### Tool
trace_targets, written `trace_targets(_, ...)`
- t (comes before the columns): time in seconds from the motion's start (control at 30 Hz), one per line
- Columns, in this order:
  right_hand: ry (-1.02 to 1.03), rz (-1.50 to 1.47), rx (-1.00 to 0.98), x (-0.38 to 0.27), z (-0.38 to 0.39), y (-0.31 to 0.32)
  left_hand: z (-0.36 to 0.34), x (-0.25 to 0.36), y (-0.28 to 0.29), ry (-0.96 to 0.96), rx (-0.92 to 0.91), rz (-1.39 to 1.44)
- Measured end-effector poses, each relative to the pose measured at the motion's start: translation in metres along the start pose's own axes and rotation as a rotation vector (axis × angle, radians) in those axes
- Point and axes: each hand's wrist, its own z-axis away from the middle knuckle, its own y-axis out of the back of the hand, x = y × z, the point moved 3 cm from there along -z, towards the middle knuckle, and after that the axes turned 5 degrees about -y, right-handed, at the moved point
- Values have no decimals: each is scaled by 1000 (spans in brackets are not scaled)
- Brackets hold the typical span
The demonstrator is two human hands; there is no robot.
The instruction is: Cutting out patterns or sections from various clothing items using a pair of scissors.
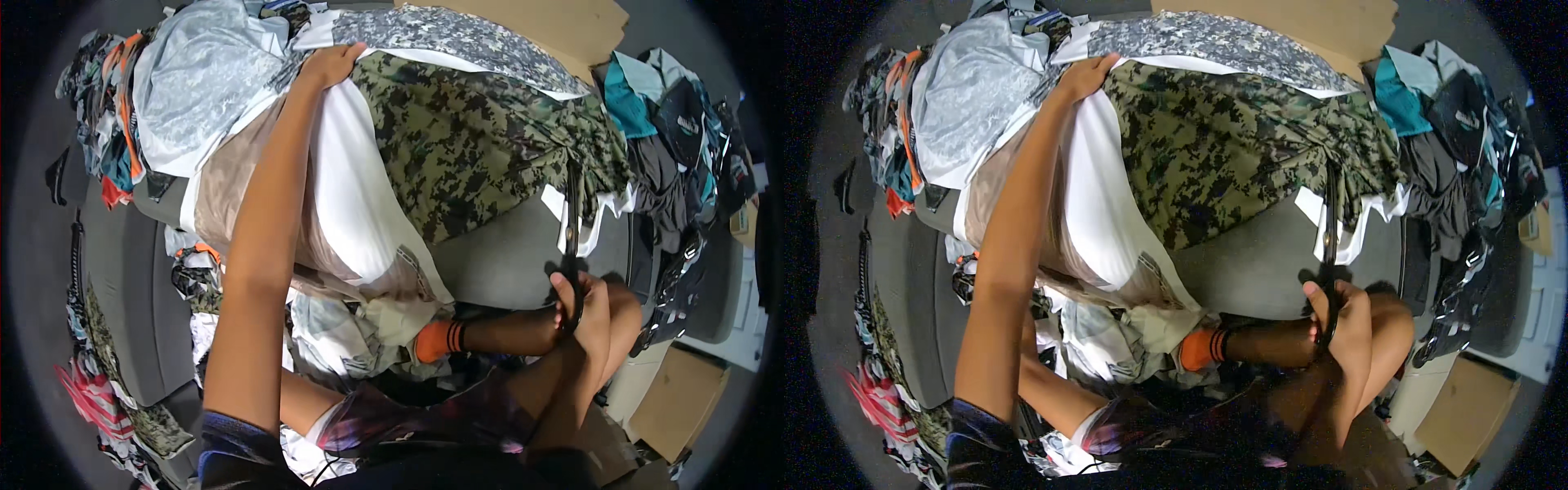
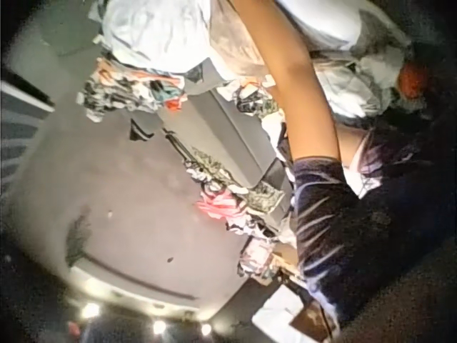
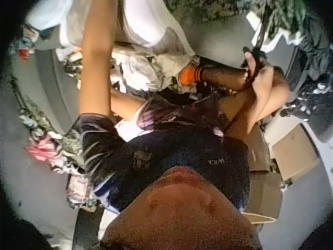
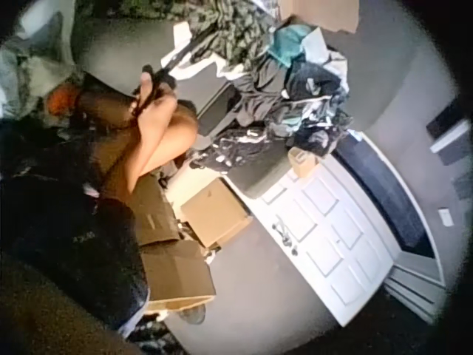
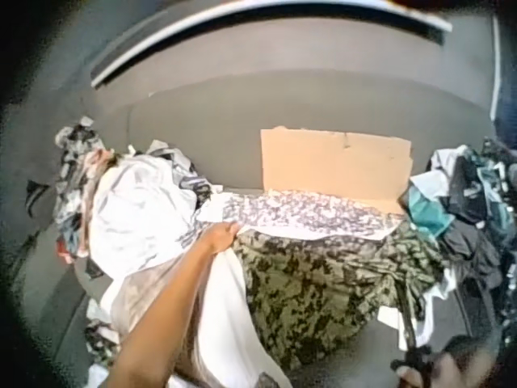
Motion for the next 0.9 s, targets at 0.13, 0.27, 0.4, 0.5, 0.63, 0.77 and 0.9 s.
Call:
trace_targets(0.13,-69,-49,13,-4,-1,-7,-19,-11,3,10,-59,6)
trace_targets(0.27,-35,-6,-45,-6,-3,-11,4,-33,8,-145,226,-130)
trace_targets(0.4,-45,3,2,1,-6,8,145,68,10,-222,212,65)
trace_targets(0.5,-14,1,-46,3,-3,6,236,28,11,-221,104,-199)
trace_targets(0.63,9,8,-64,10,1,10,262,-7,24,-197,118,-207)
trace_targets(0.77,37,15,-103,19,13,9,268,-10,30,-224,118,-208)
trace_targets(0.9,32,9,-119,30,39,-2,272,5,32,-280,140,-82)
